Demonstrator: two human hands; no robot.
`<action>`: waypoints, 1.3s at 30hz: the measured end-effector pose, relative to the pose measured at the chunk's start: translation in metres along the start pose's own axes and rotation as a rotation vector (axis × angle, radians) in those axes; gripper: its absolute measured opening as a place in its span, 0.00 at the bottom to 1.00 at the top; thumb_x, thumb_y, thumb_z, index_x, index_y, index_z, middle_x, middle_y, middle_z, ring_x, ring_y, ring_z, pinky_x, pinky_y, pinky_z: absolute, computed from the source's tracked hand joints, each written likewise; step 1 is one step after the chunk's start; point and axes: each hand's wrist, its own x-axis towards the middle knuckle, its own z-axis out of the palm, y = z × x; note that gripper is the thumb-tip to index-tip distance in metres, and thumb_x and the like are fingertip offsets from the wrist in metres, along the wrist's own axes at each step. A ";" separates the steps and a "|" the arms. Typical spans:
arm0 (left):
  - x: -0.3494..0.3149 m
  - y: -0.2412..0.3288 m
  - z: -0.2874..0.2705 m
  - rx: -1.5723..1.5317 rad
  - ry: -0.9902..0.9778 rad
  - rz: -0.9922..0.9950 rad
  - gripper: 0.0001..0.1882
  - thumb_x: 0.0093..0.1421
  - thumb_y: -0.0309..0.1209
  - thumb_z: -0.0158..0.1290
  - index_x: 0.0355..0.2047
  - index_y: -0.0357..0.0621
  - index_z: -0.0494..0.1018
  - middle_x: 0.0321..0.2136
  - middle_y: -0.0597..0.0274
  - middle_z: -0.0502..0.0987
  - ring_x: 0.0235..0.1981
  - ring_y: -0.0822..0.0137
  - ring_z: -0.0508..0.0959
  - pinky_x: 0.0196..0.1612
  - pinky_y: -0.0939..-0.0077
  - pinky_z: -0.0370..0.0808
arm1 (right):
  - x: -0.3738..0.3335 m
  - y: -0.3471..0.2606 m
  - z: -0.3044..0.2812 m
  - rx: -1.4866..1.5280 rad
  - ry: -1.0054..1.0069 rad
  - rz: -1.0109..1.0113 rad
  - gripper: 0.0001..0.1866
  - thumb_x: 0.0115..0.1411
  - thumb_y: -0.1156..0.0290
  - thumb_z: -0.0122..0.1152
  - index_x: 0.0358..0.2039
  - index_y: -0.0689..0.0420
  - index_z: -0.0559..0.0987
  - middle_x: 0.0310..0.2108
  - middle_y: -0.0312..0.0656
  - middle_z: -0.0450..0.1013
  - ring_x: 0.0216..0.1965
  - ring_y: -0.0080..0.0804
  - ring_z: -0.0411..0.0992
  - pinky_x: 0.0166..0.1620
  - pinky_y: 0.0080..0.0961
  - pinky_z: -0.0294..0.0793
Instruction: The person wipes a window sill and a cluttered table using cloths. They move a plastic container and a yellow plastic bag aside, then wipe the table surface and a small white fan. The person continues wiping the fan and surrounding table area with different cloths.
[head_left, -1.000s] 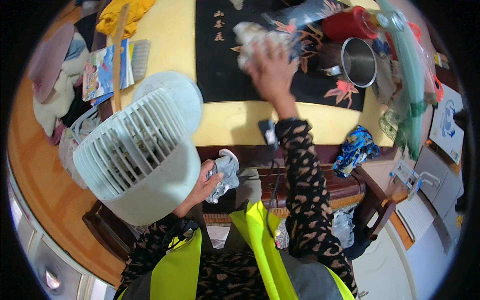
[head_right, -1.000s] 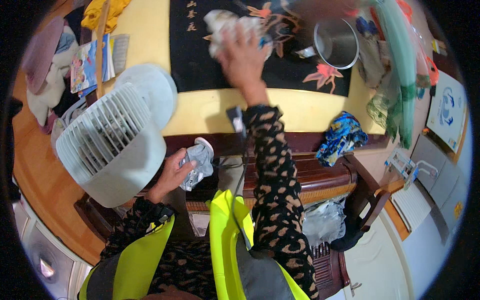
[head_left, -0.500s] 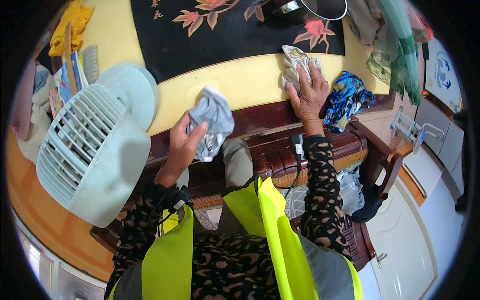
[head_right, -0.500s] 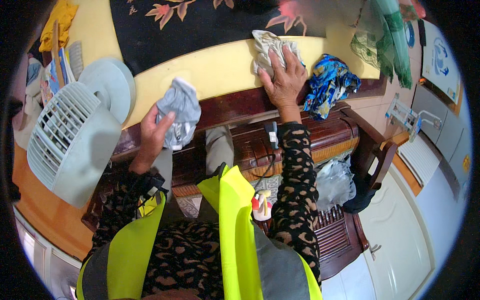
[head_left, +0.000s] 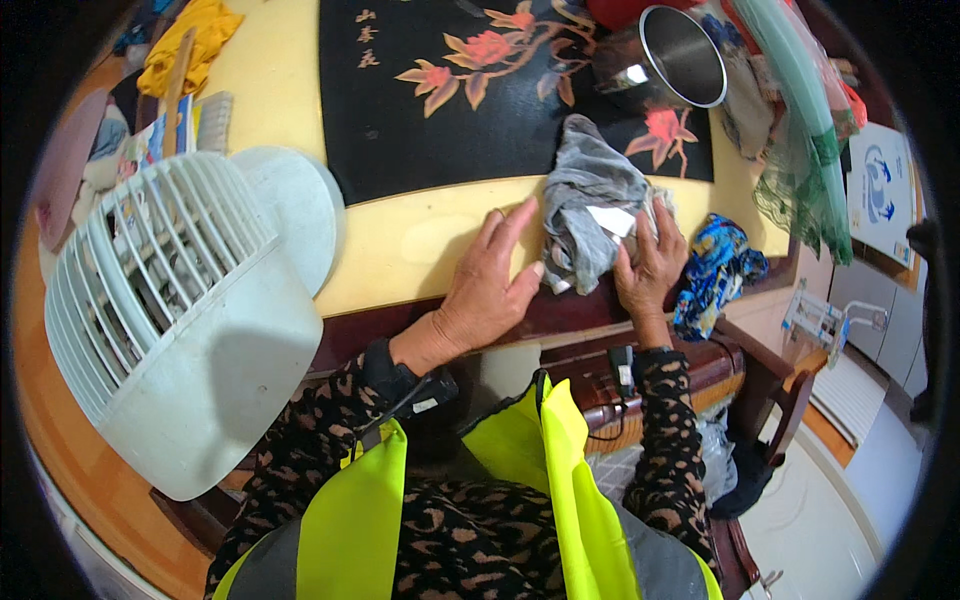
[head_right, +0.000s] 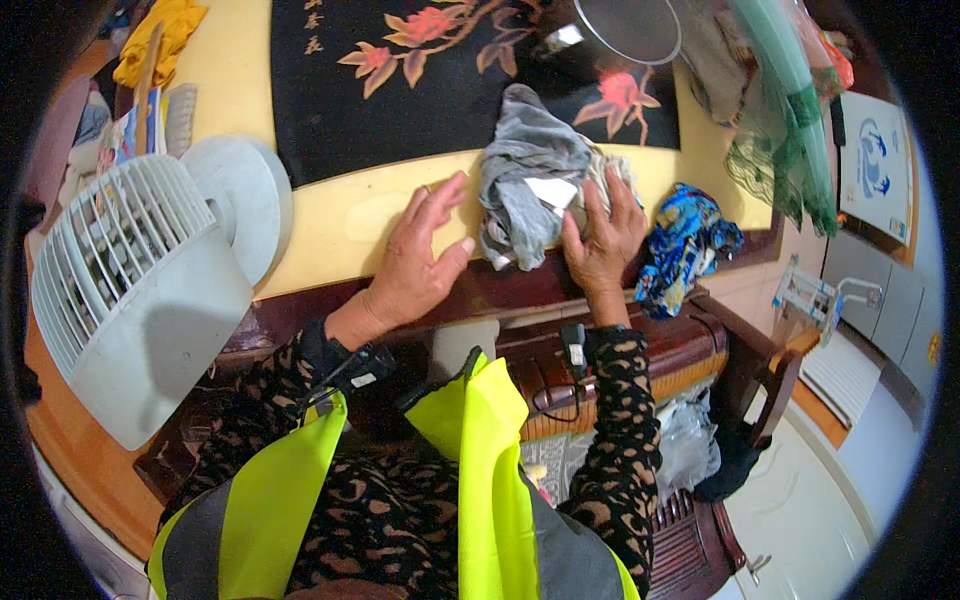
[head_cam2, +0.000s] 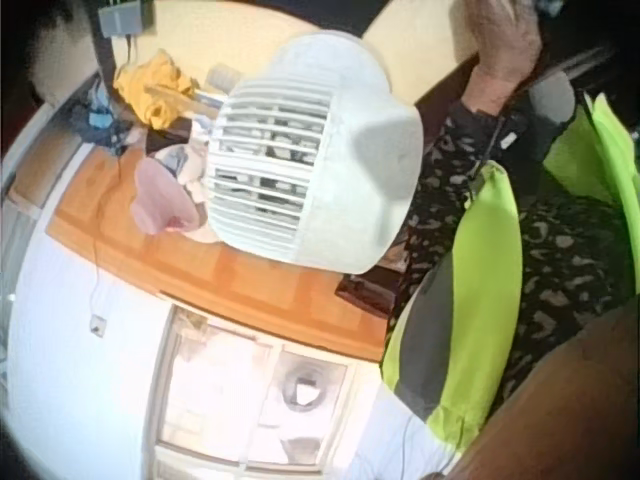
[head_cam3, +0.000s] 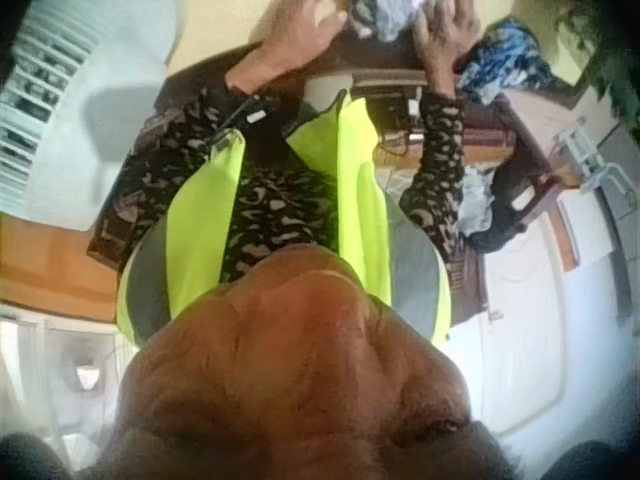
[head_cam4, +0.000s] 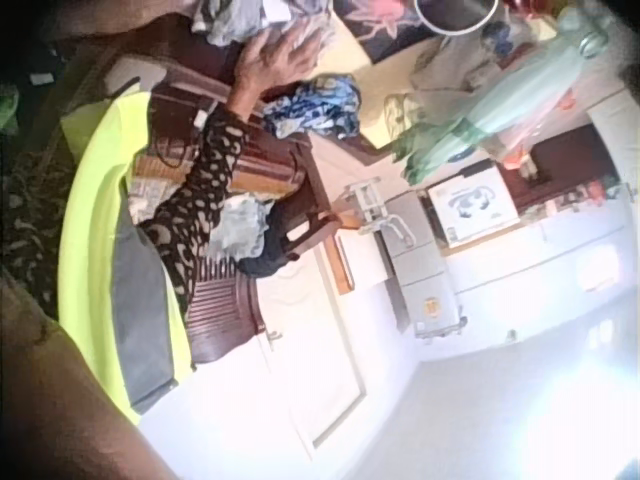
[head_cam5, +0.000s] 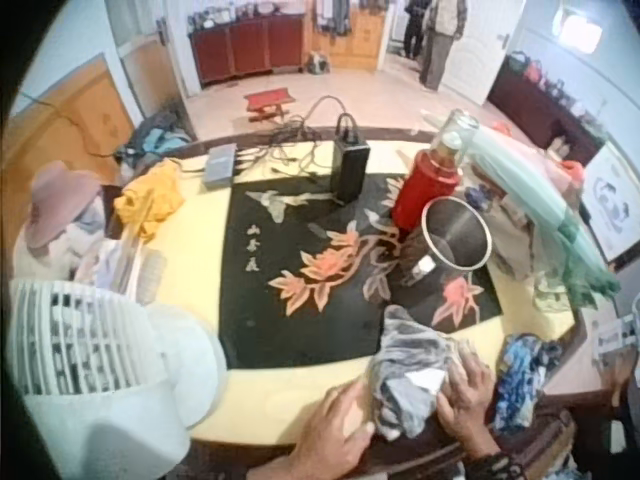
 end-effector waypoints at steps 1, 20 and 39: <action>-0.004 -0.002 0.000 0.009 0.008 0.036 0.35 0.56 0.22 0.54 0.64 0.37 0.57 0.51 0.44 0.68 0.55 0.51 0.71 0.56 0.62 0.72 | -0.001 0.001 0.001 0.009 0.009 -0.002 0.25 0.49 0.64 0.67 0.50 0.51 0.78 0.61 0.46 0.67 0.59 0.51 0.64 0.59 0.42 0.60; -0.211 -0.031 -0.047 -0.079 0.224 -0.135 0.13 0.61 0.22 0.53 0.47 0.36 0.74 0.39 0.56 0.79 0.37 0.69 0.81 0.39 0.76 0.78 | -0.093 -0.028 -0.029 -0.244 0.052 0.128 0.25 0.59 0.55 0.63 0.55 0.49 0.76 0.55 0.46 0.69 0.48 0.52 0.68 0.47 0.45 0.70; -0.180 0.125 -0.231 0.742 0.968 0.508 0.30 0.60 0.43 0.55 0.56 0.35 0.68 0.43 0.46 0.70 0.46 0.50 0.70 0.51 0.60 0.68 | 0.108 -0.304 -0.120 1.076 0.248 -0.260 0.17 0.62 0.70 0.61 0.50 0.61 0.77 0.47 0.45 0.72 0.47 0.31 0.70 0.51 0.27 0.70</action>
